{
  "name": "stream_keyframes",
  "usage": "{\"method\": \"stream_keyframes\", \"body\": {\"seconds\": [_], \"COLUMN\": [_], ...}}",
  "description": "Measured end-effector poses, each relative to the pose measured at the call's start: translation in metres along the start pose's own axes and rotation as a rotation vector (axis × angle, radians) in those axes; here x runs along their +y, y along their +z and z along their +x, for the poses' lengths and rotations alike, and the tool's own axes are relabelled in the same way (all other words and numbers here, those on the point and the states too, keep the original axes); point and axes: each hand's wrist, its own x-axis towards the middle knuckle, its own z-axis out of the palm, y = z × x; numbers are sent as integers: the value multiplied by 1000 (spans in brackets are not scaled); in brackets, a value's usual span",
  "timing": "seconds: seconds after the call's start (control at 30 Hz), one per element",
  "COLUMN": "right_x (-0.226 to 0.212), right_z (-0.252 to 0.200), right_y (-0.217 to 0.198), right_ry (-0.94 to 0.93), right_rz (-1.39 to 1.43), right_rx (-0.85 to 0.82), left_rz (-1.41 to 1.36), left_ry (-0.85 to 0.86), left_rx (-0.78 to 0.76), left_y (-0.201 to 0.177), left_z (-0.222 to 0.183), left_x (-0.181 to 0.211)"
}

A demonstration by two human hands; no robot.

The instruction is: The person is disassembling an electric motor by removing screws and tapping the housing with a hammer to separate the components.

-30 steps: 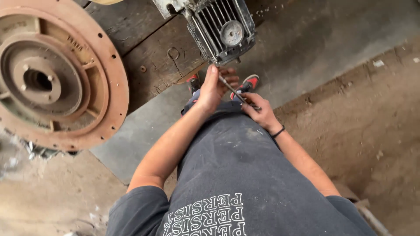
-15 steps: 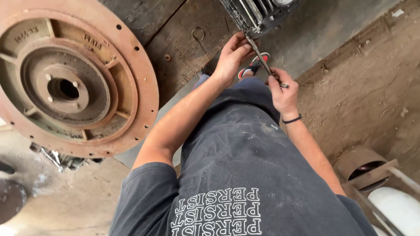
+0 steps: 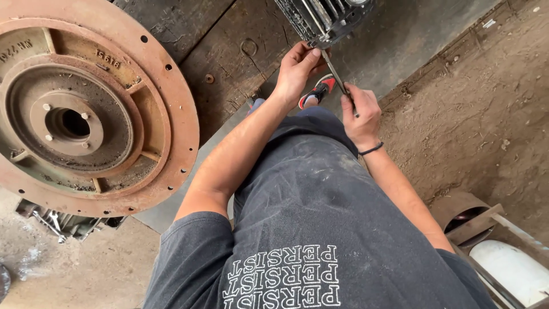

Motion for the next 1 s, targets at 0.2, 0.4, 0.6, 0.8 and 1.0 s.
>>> {"method": "stream_keyframes", "body": {"seconds": [0.2, 0.4, 0.6, 0.8, 1.0], "right_x": [1, 23, 10, 10, 6], "right_z": [6, -2, 5, 1, 6], "right_y": [1, 12, 1, 4, -3], "right_ry": [-237, 195, 19, -26, -110], "right_rz": [-467, 243, 4, -86, -196], "right_rx": [33, -114, -86, -65, -54], "left_rz": [-15, 28, 6, 40, 39], "left_ry": [-5, 21, 23, 15, 14], "left_rx": [22, 104, 102, 78, 91], "left_y": [-3, -3, 3, 2, -2], "left_z": [2, 5, 4, -1, 1], "left_x": [-6, -11, -12, -5, -10]}}
